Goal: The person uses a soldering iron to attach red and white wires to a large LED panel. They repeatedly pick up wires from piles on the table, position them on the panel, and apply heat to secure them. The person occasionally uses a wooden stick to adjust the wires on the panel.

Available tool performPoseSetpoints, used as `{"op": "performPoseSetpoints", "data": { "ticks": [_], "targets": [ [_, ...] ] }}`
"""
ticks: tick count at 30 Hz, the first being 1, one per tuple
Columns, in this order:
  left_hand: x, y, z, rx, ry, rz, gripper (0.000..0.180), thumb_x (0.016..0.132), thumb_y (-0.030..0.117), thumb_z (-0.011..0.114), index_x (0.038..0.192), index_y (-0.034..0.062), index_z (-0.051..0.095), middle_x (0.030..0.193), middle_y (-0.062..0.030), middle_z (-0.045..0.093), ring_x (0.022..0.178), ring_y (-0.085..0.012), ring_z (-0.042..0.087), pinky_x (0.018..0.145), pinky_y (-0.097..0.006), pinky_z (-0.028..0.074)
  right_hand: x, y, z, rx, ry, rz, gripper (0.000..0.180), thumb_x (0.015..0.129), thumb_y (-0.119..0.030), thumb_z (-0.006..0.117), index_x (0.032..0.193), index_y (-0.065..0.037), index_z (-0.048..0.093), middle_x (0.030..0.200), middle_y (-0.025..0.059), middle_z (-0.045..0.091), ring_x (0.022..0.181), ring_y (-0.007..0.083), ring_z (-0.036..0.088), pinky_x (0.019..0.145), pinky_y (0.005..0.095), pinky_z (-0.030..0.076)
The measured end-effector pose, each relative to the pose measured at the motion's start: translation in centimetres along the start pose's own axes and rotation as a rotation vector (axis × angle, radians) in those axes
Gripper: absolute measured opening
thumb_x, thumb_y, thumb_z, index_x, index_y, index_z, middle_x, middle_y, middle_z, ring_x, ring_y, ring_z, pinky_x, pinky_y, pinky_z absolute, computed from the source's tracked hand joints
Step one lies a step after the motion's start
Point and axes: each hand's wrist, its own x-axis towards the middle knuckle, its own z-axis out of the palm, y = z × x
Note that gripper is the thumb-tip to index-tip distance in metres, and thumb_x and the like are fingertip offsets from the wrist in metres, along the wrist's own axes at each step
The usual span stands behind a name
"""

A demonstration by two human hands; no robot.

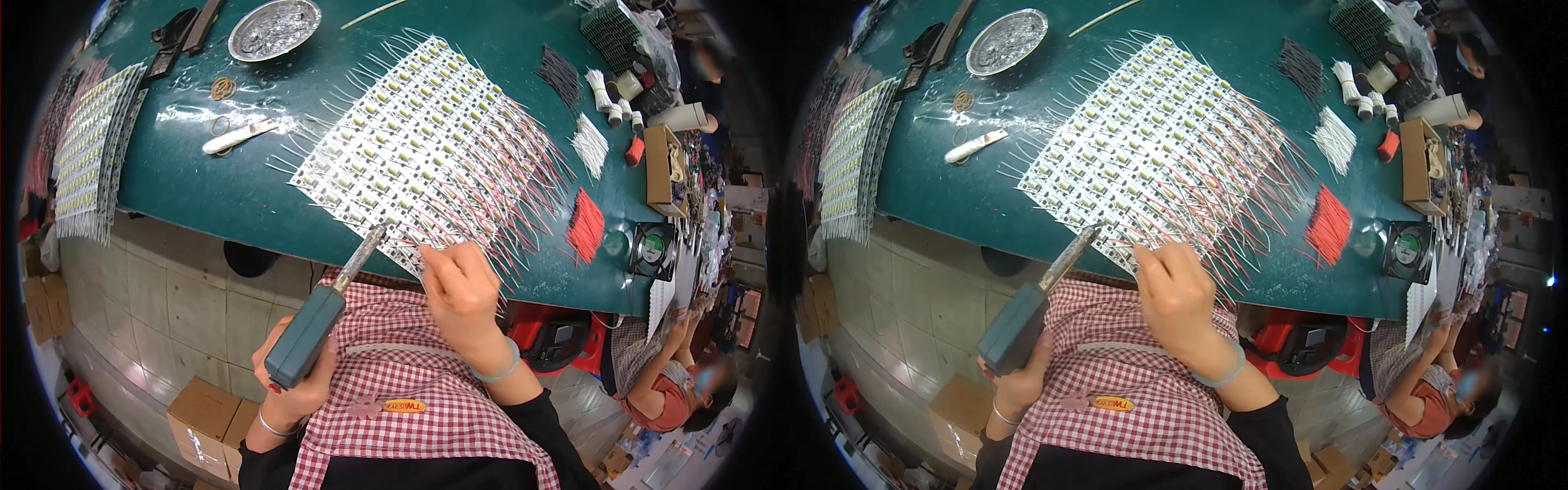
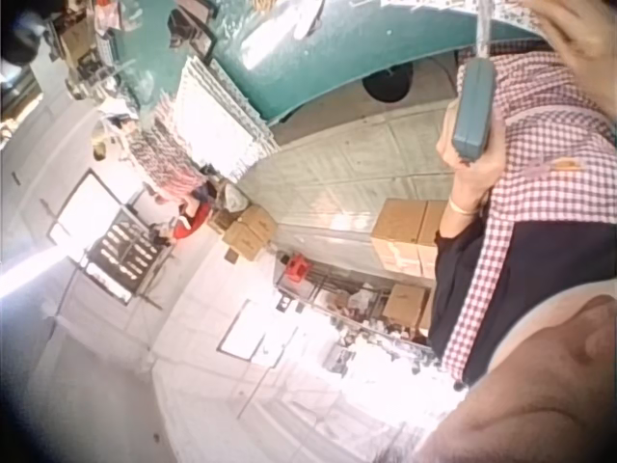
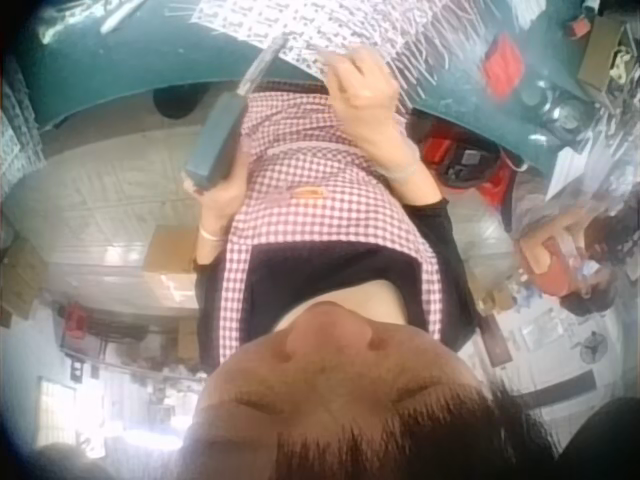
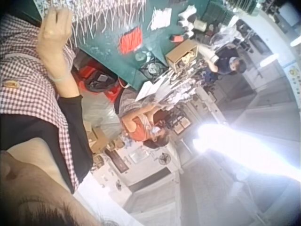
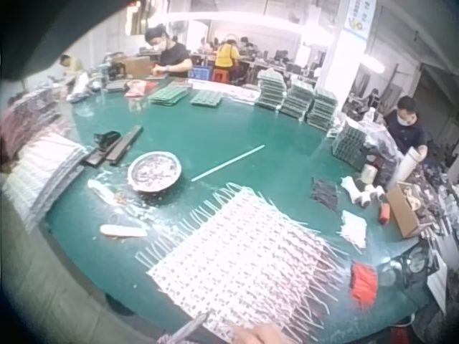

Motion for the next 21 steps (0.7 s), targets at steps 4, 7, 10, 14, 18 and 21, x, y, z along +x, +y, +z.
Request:
{"op": "performPoseSetpoints", "data": {
  "ticks": [4, 7, 10, 14, 18, 21],
  "targets": [
    [-0.5, -0.5, -0.3, -0.014, 0.050, -0.024, 0.025, 0.074, -0.007, 0.073, 0.097, -0.0106, 0.067, 0.091, -0.0187, 0.068, 0.074, -0.0252, 0.068, 0.064, -0.030, 0.054, -0.4, -0.8, -4.1, 0.009, -0.043, 0.038, 0.030, 0.073, 0.011, 0.072, 0.101, 0.000, 0.069, 0.076, 0.0079, 0.055, 0.066, 0.0240, 0.056, 0.055, 0.0342, 0.045],
    [-1.3, -0.7, -0.3, -0.097, 0.080, -0.190, 0.024, 0.074, -0.007, 0.073, 0.096, -0.0108, 0.067, 0.089, -0.0186, 0.068, 0.072, -0.0245, 0.068, 0.062, -0.030, 0.053, 0.1, -2.0, -6.0, 0.023, 0.024, 0.034, 0.034, 0.071, 0.014, 0.072, 0.102, 0.000, 0.069, 0.074, 0.0070, 0.057, 0.062, 0.0234, 0.054, 0.054, 0.0335, 0.044],
    [-1.3, -0.7, -0.3, -0.092, 0.091, -0.168, 0.023, 0.073, -0.007, 0.073, 0.095, -0.0110, 0.067, 0.090, -0.0189, 0.068, 0.072, -0.0247, 0.068, 0.063, -0.030, 0.054, 0.7, -2.4, -4.9, 0.112, 0.025, -0.034, 0.033, 0.072, 0.013, 0.072, 0.102, 0.000, 0.069, 0.075, 0.0074, 0.057, 0.063, 0.0237, 0.055, 0.055, 0.0333, 0.044],
    [-1.4, -0.7, -0.7, -0.014, 0.065, -0.029, 0.023, 0.072, -0.007, 0.073, 0.095, -0.0100, 0.068, 0.091, -0.0188, 0.068, 0.074, -0.0255, 0.069, 0.064, -0.030, 0.054, 0.6, -2.3, -1.0, 0.169, -0.009, -0.011, 0.030, 0.071, 0.013, 0.073, 0.097, 0.000, 0.071, 0.074, 0.0083, 0.057, 0.063, 0.0236, 0.056, 0.055, 0.0333, 0.044],
    [-1.4, -0.4, -0.9, -0.004, 0.048, -0.039, 0.023, 0.072, -0.007, 0.074, 0.094, -0.0084, 0.069, 0.092, -0.0183, 0.069, 0.075, -0.0264, 0.069, 0.065, -0.031, 0.054, -0.2, -1.3, 1.0, 0.119, -0.014, 0.006, 0.028, 0.071, 0.011, 0.073, 0.096, -0.001, 0.070, 0.073, 0.0081, 0.055, 0.064, 0.0239, 0.056, 0.055, 0.0345, 0.044],
    [-1.5, -0.5, -0.9, 0.023, 0.027, -0.033, 0.022, 0.071, -0.006, 0.074, 0.093, -0.0073, 0.069, 0.091, -0.0175, 0.069, 0.075, -0.0265, 0.069, 0.066, -0.031, 0.054, -0.2, -1.4, 1.3, 0.116, -0.010, 0.005, 0.027, 0.071, 0.011, 0.073, 0.095, -0.001, 0.070, 0.073, 0.0082, 0.055, 0.064, 0.0243, 0.056, 0.055, 0.0349, 0.045]
  ]
}}
